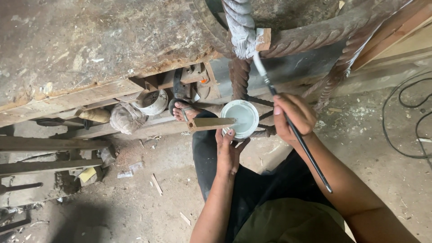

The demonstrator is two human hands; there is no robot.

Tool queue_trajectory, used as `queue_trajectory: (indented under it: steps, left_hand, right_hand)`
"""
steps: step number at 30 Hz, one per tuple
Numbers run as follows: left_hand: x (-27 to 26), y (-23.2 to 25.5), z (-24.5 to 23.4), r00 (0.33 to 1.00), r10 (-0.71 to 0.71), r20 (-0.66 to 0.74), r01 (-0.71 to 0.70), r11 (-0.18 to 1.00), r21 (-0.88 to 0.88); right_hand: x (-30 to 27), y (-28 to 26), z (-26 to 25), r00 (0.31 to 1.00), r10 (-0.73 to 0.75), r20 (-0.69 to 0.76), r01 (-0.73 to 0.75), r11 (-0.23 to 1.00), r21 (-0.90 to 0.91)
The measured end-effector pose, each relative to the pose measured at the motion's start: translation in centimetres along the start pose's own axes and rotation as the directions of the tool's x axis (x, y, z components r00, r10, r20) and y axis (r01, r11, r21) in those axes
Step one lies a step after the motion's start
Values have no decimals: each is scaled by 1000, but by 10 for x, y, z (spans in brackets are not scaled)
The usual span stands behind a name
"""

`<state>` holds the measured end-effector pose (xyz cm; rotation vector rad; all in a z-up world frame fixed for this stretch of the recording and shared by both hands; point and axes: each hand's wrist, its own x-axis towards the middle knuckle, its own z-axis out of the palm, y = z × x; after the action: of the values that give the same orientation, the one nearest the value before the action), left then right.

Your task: The person paints the decorative twisted support of a wooden piece of furniture using a thin brush and white paint from a small cup.

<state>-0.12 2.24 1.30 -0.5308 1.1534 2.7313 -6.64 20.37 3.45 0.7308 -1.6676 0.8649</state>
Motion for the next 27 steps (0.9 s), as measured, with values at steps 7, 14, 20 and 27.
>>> queue_trajectory:
  steps: [7,14,20,27]
  left_hand:
    - [2,-6,-6,1000,-1,-1,1,1000,8]
    - [6,-12,-10,1000,7,-4,-7,1000,21]
    - [3,-8,-6,1000,3,-6,-3,1000,26]
    - [8,-11,-12,1000,1,-23,-1,1000,4]
  right_hand:
    - [12,-8,-8,1000,-9,2,9,995,-103]
    - [-15,9,-3,999,-36,-36,33,996,-79]
    - [10,-16,14,999,-49,19,50,998,-29]
    - [27,-21,13,994,-102,49,107,988,-109]
